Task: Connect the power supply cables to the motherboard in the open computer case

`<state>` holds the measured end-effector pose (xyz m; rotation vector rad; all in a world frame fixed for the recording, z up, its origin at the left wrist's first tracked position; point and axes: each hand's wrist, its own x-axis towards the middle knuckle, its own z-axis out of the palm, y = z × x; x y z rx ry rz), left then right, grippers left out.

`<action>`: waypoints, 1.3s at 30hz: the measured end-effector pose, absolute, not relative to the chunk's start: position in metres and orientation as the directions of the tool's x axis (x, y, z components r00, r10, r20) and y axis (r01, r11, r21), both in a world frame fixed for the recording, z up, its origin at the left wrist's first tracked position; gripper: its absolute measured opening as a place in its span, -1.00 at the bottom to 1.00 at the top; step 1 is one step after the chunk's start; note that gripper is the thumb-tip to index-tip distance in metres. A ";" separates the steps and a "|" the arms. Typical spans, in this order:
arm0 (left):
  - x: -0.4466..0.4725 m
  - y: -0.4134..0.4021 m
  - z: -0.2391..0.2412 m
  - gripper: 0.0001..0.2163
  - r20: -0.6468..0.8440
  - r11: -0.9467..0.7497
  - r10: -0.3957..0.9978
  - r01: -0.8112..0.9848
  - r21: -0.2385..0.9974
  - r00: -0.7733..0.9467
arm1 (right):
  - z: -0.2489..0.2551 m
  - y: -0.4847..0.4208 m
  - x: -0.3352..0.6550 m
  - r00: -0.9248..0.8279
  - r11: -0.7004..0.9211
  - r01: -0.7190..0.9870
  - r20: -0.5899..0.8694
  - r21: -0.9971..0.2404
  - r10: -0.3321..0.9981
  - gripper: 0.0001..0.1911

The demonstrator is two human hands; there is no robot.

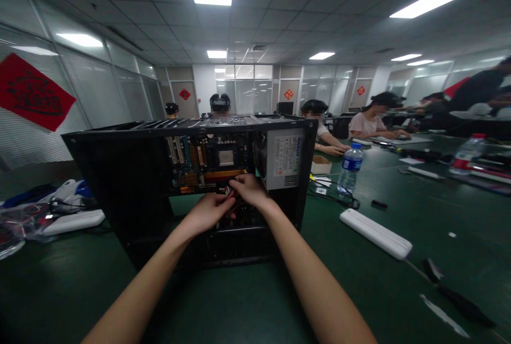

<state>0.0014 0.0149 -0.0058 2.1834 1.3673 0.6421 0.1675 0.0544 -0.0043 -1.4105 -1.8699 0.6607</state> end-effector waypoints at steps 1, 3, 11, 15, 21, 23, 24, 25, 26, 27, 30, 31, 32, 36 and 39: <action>-0.001 0.017 -0.008 -0.57 0.107 -0.387 0.899 0.657 0.646 0.425 | -0.005 0.054 0.167 -0.175 0.273 0.630 0.209 -0.727 0.962 -0.62; -0.005 0.020 -0.011 -0.55 0.085 -0.385 0.887 0.624 0.680 0.454 | -0.008 0.054 0.166 -0.180 0.255 0.691 0.181 -0.676 0.967 -0.59; -0.009 0.018 -0.014 -0.61 0.075 -0.355 0.904 0.639 0.683 0.422 | -0.016 0.049 0.157 -0.182 0.228 0.875 0.146 -0.427 0.972 -0.55; -0.007 0.018 -0.012 -0.68 0.096 -0.326 0.931 0.689 0.647 0.351 | -0.017 0.048 0.155 -0.164 0.203 0.906 0.135 -0.371 0.977 -0.53; -0.009 0.021 -0.010 -0.71 0.127 -0.312 0.946 0.734 0.604 0.297 | -0.014 0.042 0.152 -0.157 0.193 0.931 0.138 -0.311 0.978 -0.48; -0.011 0.023 -0.010 -0.70 0.115 -0.306 0.947 0.739 0.600 0.300 | -0.012 0.039 0.151 -0.148 0.184 0.938 0.138 -0.293 0.979 -0.48; -0.012 0.023 -0.010 -0.70 0.109 -0.304 0.947 0.742 0.598 0.301 | -0.012 0.037 0.150 -0.143 0.177 0.942 0.137 -0.284 0.980 -0.48; -0.012 0.023 -0.010 -0.70 0.107 -0.304 0.947 0.745 0.594 0.302 | -0.011 0.036 0.149 -0.138 0.172 0.946 0.136 -0.276 0.981 -0.48; -0.013 0.024 -0.011 -0.70 0.108 -0.306 0.947 0.749 0.588 0.302 | -0.010 0.034 0.149 -0.135 0.166 0.949 0.132 -0.268 0.982 -0.48; -0.013 0.024 -0.011 -0.70 0.111 -0.308 0.947 0.753 0.581 0.302 | -0.010 0.033 0.148 -0.133 0.162 0.952 0.127 -0.261 0.983 -0.48; -0.012 0.023 -0.010 -0.70 0.123 -0.318 0.945 0.769 0.554 0.302 | -0.008 0.032 0.147 -0.128 0.154 0.957 0.117 -0.247 0.985 -0.49; -0.011 0.022 -0.009 -0.70 0.126 -0.320 0.945 0.774 0.546 0.302 | -0.008 0.032 0.147 -0.126 0.151 0.958 0.115 -0.244 0.985 -0.49; -0.011 0.022 -0.009 -0.70 0.127 -0.321 0.945 0.778 0.540 0.302 | -0.008 0.032 0.147 -0.126 0.151 0.958 0.116 -0.242 0.985 -0.48; -0.010 0.021 -0.006 -0.70 0.114 -0.319 0.945 0.786 0.530 0.307 | -0.007 0.032 0.147 -0.118 0.143 0.961 0.115 -0.235 0.986 -0.49; -0.010 0.022 -0.006 -0.70 0.109 -0.312 0.947 0.791 0.527 0.301 | -0.006 0.032 0.146 -0.111 0.136 0.963 0.117 -0.231 0.987 -0.50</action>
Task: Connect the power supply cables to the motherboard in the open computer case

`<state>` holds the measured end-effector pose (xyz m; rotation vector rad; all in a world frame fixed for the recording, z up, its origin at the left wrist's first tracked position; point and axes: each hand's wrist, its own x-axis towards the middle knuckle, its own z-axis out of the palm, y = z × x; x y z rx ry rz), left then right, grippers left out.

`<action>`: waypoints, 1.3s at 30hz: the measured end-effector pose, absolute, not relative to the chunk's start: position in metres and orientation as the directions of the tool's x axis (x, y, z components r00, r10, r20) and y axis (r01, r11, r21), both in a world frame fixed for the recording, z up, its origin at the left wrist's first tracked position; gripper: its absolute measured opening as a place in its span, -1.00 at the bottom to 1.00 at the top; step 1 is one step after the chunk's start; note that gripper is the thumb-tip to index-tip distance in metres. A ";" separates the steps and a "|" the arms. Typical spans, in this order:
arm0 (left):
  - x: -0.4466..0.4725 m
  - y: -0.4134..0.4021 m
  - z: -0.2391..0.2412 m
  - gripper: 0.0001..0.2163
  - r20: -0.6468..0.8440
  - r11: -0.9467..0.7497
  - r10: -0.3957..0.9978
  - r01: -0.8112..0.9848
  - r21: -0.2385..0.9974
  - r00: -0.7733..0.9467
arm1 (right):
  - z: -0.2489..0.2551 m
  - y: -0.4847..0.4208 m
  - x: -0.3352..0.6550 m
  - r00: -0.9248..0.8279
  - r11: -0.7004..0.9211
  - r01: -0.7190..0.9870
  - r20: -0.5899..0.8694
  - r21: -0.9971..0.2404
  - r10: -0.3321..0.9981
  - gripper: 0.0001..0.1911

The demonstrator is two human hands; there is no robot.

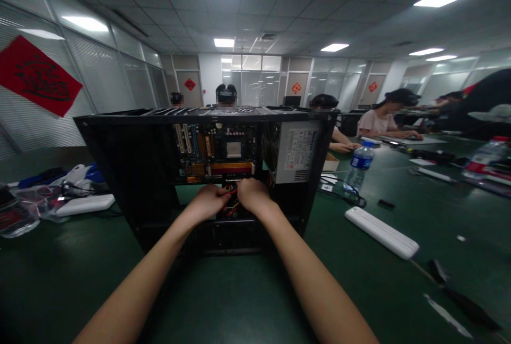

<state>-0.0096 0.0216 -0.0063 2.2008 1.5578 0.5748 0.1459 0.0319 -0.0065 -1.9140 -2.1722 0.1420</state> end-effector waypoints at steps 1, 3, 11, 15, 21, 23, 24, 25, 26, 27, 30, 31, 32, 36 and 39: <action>-0.010 0.022 -0.007 -0.70 0.110 -0.311 0.948 0.792 0.525 0.299 | -0.006 0.032 0.146 -0.112 0.137 0.963 0.118 -0.230 0.987 -0.50; -0.010 0.022 -0.007 -0.70 0.118 -0.313 0.948 0.794 0.521 0.296 | -0.006 0.031 0.145 -0.111 0.136 0.964 0.119 -0.228 0.987 -0.50; -0.010 0.024 -0.010 -0.71 0.132 -0.316 0.948 0.799 0.511 0.291 | -0.006 0.031 0.146 -0.108 0.133 0.963 0.116 -0.234 0.987 -0.48; -0.009 0.022 -0.009 -0.71 0.146 -0.319 0.947 0.791 0.521 0.286 | -0.008 0.034 0.147 -0.115 0.140 0.962 0.117 -0.235 0.986 -0.47; -0.009 0.021 -0.008 -0.69 0.140 -0.311 0.949 0.781 0.541 0.282 | -0.009 0.035 0.148 -0.121 0.148 0.962 0.125 -0.231 0.985 -0.47; -0.009 0.022 -0.009 -0.70 0.137 -0.310 0.950 0.787 0.534 0.281 | -0.009 0.034 0.147 -0.120 0.148 0.962 0.128 -0.229 0.984 -0.48; -0.009 0.023 -0.009 -0.70 0.137 -0.309 0.950 0.790 0.529 0.280 | -0.008 0.033 0.147 -0.120 0.147 0.962 0.130 -0.228 0.984 -0.49; -0.009 0.023 -0.009 -0.70 0.136 -0.308 0.951 0.794 0.524 0.279 | -0.008 0.033 0.146 -0.118 0.146 0.963 0.132 -0.227 0.984 -0.49; -0.009 0.023 -0.009 -0.71 0.135 -0.307 0.951 0.798 0.519 0.278 | -0.009 0.033 0.146 -0.115 0.144 0.964 0.134 -0.225 0.984 -0.49; -0.009 0.023 -0.009 -0.71 0.133 -0.304 0.952 0.802 0.514 0.276 | -0.009 0.032 0.146 -0.114 0.142 0.965 0.136 -0.222 0.984 -0.48; -0.008 0.022 -0.008 -0.72 0.130 -0.289 0.957 0.812 0.508 0.259 | -0.010 0.033 0.146 -0.114 0.142 0.966 0.137 -0.217 0.984 -0.48; -0.007 0.021 -0.007 -0.72 0.130 -0.283 0.959 0.814 0.508 0.252 | -0.010 0.034 0.146 -0.115 0.143 0.966 0.137 -0.216 0.984 -0.48; -0.007 0.020 -0.007 -0.72 0.133 -0.278 0.961 0.814 0.509 0.244 | -0.010 0.034 0.146 -0.115 0.142 0.966 0.137 -0.216 0.984 -0.47; -0.007 0.019 -0.006 -0.71 0.156 -0.284 0.959 0.805 0.521 0.237 | -0.011 0.035 0.148 -0.119 0.149 0.965 0.145 -0.218 0.982 -0.45; -0.007 0.019 -0.007 -0.71 0.166 -0.295 0.955 0.798 0.525 0.244 | -0.011 0.036 0.148 -0.123 0.156 0.963 0.154 -0.219 0.980 -0.46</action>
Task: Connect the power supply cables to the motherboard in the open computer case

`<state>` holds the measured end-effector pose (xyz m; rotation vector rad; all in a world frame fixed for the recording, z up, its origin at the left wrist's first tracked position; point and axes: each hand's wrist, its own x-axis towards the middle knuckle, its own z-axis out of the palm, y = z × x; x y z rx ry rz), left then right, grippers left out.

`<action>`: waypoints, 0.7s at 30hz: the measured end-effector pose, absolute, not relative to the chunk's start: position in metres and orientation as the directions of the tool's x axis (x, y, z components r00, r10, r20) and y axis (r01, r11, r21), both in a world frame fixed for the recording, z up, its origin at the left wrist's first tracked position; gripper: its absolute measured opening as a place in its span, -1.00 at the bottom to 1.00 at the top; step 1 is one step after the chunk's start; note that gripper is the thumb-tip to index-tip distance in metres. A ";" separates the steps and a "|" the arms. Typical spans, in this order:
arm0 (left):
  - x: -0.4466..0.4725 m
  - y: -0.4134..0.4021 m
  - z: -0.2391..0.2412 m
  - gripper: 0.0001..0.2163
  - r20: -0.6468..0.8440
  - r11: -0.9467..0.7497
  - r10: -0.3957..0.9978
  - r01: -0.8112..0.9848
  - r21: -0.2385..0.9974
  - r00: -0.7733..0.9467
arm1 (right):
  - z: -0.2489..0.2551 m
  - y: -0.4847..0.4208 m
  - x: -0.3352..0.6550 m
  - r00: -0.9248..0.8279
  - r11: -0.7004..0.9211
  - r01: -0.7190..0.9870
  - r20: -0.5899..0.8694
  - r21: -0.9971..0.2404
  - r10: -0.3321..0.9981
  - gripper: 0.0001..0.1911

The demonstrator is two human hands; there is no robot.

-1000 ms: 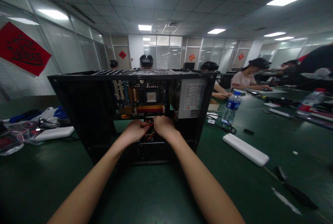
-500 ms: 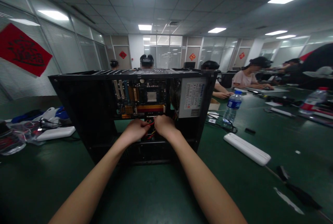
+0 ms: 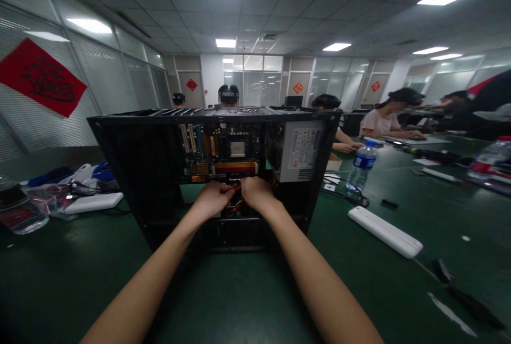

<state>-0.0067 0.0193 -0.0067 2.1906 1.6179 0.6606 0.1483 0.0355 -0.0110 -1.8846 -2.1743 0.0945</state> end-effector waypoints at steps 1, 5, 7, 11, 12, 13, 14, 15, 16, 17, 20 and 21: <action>-0.007 0.019 -0.007 -0.71 0.166 -0.295 0.955 0.800 0.522 0.244 | -0.011 0.035 0.148 -0.122 0.155 0.963 0.155 -0.220 0.980 -0.47; -0.006 0.018 -0.005 -0.74 0.157 -0.282 0.959 0.816 0.505 0.235 | -0.012 0.036 0.147 -0.109 0.143 0.964 0.155 -0.226 0.982 -0.48; -0.006 0.017 -0.004 -0.74 0.150 -0.276 0.961 0.824 0.496 0.231 | -0.012 0.038 0.148 -0.102 0.137 0.963 0.159 -0.231 0.982 -0.48; -0.006 0.015 -0.002 -0.74 0.141 -0.262 0.965 0.838 0.478 0.221 | -0.011 0.041 0.154 -0.125 0.163 0.958 0.168 -0.238 0.978 -0.56; -0.006 0.014 -0.002 -0.74 0.138 -0.259 0.966 0.841 0.475 0.219 | -0.011 0.042 0.155 -0.139 0.177 0.955 0.167 -0.236 0.976 -0.59; -0.006 0.014 -0.002 -0.74 0.137 -0.257 0.966 0.844 0.472 0.218 | -0.011 0.043 0.157 -0.154 0.190 0.954 0.166 -0.233 0.974 -0.62; -0.006 0.014 -0.002 -0.74 0.136 -0.256 0.967 0.845 0.469 0.217 | -0.011 0.043 0.158 -0.164 0.200 0.953 0.166 -0.229 0.972 -0.65; -0.005 0.014 -0.002 -0.74 0.137 -0.256 0.967 0.847 0.466 0.216 | -0.012 0.043 0.158 -0.170 0.205 0.953 0.166 -0.224 0.971 -0.66; -0.005 0.014 -0.002 -0.74 0.137 -0.257 0.966 0.848 0.463 0.217 | -0.012 0.044 0.159 -0.170 0.205 0.954 0.167 -0.218 0.971 -0.67; -0.005 0.014 -0.002 -0.74 0.138 -0.259 0.966 0.850 0.460 0.219 | -0.013 0.044 0.158 -0.168 0.202 0.956 0.168 -0.211 0.971 -0.67; -0.005 0.013 -0.003 -0.74 0.138 -0.269 0.963 0.853 0.447 0.231 | -0.015 0.044 0.158 -0.170 0.203 0.959 0.172 -0.197 0.970 -0.67; -0.005 0.013 -0.003 -0.74 0.137 -0.271 0.962 0.855 0.441 0.235 | -0.015 0.043 0.157 -0.175 0.208 0.958 0.173 -0.195 0.969 -0.67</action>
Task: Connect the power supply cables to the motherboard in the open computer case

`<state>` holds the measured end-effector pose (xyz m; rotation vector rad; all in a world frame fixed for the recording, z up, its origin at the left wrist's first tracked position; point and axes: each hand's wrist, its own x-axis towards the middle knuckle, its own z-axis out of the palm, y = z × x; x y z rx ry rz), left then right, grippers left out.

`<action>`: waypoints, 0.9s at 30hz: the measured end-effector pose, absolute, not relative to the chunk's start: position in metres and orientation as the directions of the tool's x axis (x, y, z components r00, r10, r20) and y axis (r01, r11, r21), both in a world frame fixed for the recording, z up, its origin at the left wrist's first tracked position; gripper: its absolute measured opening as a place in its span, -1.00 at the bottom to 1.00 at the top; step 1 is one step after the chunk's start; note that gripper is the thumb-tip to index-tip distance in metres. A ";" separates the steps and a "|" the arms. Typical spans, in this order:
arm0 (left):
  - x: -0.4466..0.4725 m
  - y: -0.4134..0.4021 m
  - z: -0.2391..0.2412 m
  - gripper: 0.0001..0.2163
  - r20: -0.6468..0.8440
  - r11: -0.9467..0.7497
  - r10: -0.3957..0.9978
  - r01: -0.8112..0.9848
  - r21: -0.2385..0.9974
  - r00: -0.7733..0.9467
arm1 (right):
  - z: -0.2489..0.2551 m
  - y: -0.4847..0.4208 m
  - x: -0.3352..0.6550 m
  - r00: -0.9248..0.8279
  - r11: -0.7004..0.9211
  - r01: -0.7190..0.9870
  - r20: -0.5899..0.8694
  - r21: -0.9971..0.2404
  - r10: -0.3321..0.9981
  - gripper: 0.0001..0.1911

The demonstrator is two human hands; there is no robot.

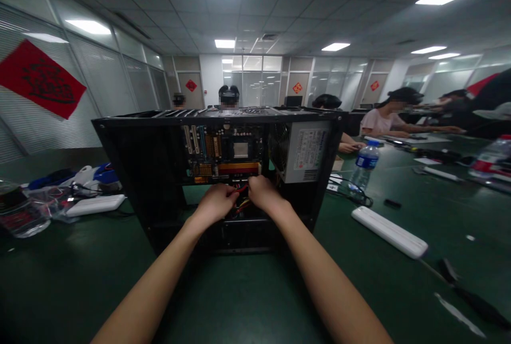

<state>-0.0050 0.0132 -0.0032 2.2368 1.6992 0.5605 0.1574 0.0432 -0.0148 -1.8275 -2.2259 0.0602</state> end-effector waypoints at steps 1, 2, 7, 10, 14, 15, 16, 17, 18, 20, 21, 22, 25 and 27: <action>-0.005 0.013 -0.004 -0.73 0.138 -0.273 0.962 0.858 0.435 0.236 | -0.015 0.043 0.157 -0.181 0.215 0.957 0.175 -0.195 0.968 -0.67; -0.005 0.013 -0.004 -0.73 0.138 -0.273 0.962 0.862 0.428 0.236 | -0.015 0.042 0.157 -0.187 0.221 0.956 0.176 -0.195 0.966 -0.66; -0.006 0.012 -0.005 -0.71 0.158 -0.267 0.962 0.886 0.379 0.222 | -0.013 0.040 0.156 -0.187 0.218 0.959 0.176 -0.182 0.967 -0.66; -0.004 0.009 -0.004 -0.72 0.186 -0.265 0.959 0.905 0.334 0.212 | -0.009 0.038 0.154 -0.175 0.203 0.964 0.167 -0.172 0.970 -0.67; -0.001 0.003 -0.004 -0.71 0.228 -0.260 0.952 0.929 0.263 0.202 | -0.003 0.035 0.151 -0.141 0.167 0.972 0.160 -0.164 0.977 -0.68; -0.001 0.002 -0.004 -0.71 0.236 -0.261 0.950 0.932 0.251 0.202 | -0.002 0.034 0.150 -0.137 0.163 0.973 0.160 -0.164 0.978 -0.67; -0.001 0.001 -0.005 -0.71 0.244 -0.262 0.948 0.934 0.242 0.203 | 0.000 0.033 0.149 -0.136 0.162 0.973 0.160 -0.164 0.978 -0.66; -0.001 0.000 -0.005 -0.71 0.252 -0.263 0.946 0.935 0.237 0.202 | 0.003 0.030 0.148 -0.137 0.163 0.973 0.158 -0.165 0.978 -0.66; -0.001 0.000 -0.005 -0.72 0.261 -0.264 0.944 0.936 0.233 0.201 | 0.008 0.026 0.147 -0.141 0.166 0.972 0.157 -0.165 0.978 -0.66; -0.002 -0.002 -0.004 -0.74 0.283 -0.268 0.938 0.936 0.230 0.199 | 0.021 0.011 0.145 -0.151 0.177 0.971 0.162 -0.161 0.975 -0.66; -0.003 -0.003 -0.003 -0.74 0.297 -0.271 0.934 0.935 0.228 0.198 | 0.031 0.000 0.145 -0.170 0.199 0.966 0.171 -0.165 0.970 -0.66; -0.003 -0.004 -0.002 -0.75 0.320 -0.275 0.927 0.934 0.228 0.195 | 0.041 -0.014 0.146 -0.195 0.228 0.959 0.188 -0.171 0.963 -0.67; -0.003 -0.005 -0.001 -0.77 0.404 -0.279 0.902 0.920 0.275 0.153 | 0.074 -0.061 0.160 -0.378 0.472 0.822 0.314 -0.319 0.871 -0.61; -0.002 -0.005 -0.002 -0.80 0.427 -0.280 0.897 0.899 0.338 0.119 | 0.091 -0.086 0.177 -0.349 0.589 0.696 0.524 -0.410 0.777 -0.64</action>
